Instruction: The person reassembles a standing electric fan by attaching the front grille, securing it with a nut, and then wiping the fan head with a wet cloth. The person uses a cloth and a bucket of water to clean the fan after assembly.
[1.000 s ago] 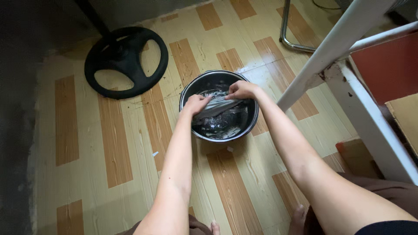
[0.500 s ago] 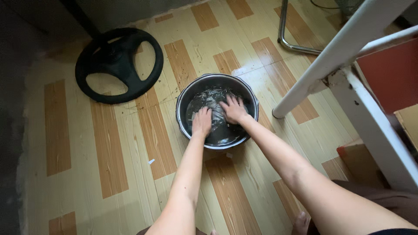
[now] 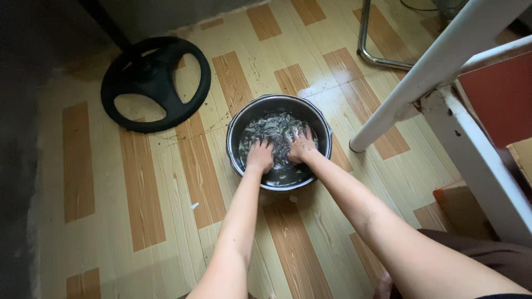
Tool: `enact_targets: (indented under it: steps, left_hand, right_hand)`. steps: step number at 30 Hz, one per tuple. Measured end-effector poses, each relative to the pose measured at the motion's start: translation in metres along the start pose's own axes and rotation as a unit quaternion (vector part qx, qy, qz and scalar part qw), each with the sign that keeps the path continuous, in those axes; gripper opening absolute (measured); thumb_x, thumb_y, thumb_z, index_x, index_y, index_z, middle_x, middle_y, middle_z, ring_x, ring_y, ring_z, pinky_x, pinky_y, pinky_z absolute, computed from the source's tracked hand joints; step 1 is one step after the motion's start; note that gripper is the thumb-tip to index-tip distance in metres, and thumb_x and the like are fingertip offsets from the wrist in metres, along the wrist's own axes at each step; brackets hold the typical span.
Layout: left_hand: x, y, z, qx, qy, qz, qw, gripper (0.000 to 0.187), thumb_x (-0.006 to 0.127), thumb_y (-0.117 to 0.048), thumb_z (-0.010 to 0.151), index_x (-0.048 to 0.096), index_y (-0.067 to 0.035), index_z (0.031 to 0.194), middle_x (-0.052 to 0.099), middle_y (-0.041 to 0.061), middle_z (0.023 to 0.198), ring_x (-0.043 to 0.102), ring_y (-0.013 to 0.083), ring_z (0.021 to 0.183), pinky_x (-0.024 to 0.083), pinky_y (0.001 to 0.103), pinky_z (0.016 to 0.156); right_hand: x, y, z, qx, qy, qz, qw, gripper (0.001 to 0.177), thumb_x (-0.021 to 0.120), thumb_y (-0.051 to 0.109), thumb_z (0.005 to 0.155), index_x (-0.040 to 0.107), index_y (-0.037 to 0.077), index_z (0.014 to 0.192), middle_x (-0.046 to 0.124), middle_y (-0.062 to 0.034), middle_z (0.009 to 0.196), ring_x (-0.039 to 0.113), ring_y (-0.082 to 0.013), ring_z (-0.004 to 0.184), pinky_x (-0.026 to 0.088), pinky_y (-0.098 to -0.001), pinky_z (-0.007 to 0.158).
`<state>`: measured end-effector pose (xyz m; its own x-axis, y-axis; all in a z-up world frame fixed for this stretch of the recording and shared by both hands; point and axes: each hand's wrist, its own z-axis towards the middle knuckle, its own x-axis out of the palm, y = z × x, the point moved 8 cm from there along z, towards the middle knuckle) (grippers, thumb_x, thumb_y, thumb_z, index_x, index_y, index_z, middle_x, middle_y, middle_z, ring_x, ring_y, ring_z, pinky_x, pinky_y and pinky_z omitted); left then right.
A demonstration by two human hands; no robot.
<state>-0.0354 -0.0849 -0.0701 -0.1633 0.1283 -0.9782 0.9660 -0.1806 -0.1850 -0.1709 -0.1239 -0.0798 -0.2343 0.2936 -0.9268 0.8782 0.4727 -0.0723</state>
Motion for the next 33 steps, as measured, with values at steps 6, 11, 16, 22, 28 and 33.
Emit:
enact_targets:
  steps: [6,11,16,22,28,33]
  left_hand:
    - [-0.059,0.005,-0.005,-0.012,-0.120,-0.141,0.983,0.029,0.054,-0.028,0.102,0.074,-0.009,0.112,0.072,0.015,0.115,0.064,0.0352,0.114,0.049,0.045,0.101]
    - [-0.074,0.039,0.004,-0.075,-0.167,-0.464,0.867,0.035,0.055,-0.032,0.102,0.069,0.000,0.100,0.072,0.020,0.089,0.068,0.0354,0.090,0.053,0.041,0.083]
    - [-0.076,0.044,-0.009,-0.043,-0.147,-0.434,0.888,0.034,0.067,-0.030,0.091,0.068,-0.003,0.112,0.077,0.017,0.103,0.074,0.0278,0.098,0.055,0.037,0.089]
    - [-0.074,-0.007,-0.032,0.020,-0.107,-0.357,0.928,0.101,0.096,-0.018,0.056,0.047,-0.007,0.143,0.061,0.019,0.133,0.056,0.0364,0.124,0.039,0.041,0.101]
    - [-0.093,-0.011,-0.040,-0.017,-0.241,-0.464,0.852,0.055,0.080,-0.010,0.079,0.063,-0.009,0.132,0.073,0.012,0.121,0.069,0.0255,0.115,0.051,0.035,0.100]
    - [-0.108,-0.008,-0.026,0.009,-0.315,-0.556,0.769,0.049,0.060,0.006,0.079,0.070,-0.009,0.125,0.077,0.008,0.113,0.070,0.0171,0.108,0.053,0.029,0.097]
  right_hand:
    - [-0.052,-0.003,-0.011,-0.051,-0.207,0.193,0.958,0.080,0.066,0.023,0.076,0.043,0.013,0.152,0.034,-0.0228,0.157,0.032,-0.0395,0.146,0.020,-0.0598,0.118]
    - [-0.071,-0.002,-0.002,-0.191,-0.121,0.473,0.851,0.050,0.059,0.043,0.101,0.071,0.002,0.126,0.069,-0.0188,0.123,0.061,-0.0270,0.115,0.047,-0.0383,0.102]
    - [-0.070,-0.011,-0.019,-0.113,-0.008,0.537,0.836,0.065,0.062,0.060,0.093,0.075,0.001,0.118,0.076,-0.0045,0.099,0.065,-0.0147,0.095,0.051,-0.0311,0.086]
    - [-0.149,0.008,-0.052,-0.086,-0.076,0.445,0.888,0.061,0.062,0.061,0.095,0.072,0.001,0.095,0.068,-0.0077,0.081,0.062,-0.0160,0.078,0.050,-0.0339,0.068]
    - [-0.176,-0.001,-0.067,-0.112,-0.123,0.714,0.680,0.039,0.076,0.046,0.093,0.069,0.008,0.095,0.060,-0.0015,0.086,0.055,-0.0116,0.075,0.042,-0.0317,0.062]
    - [-0.116,-0.027,-0.058,0.109,-0.251,0.777,0.567,0.032,0.066,0.045,0.091,0.075,0.014,0.095,0.074,-0.0024,0.090,0.068,-0.0146,0.082,0.053,-0.0362,0.072]
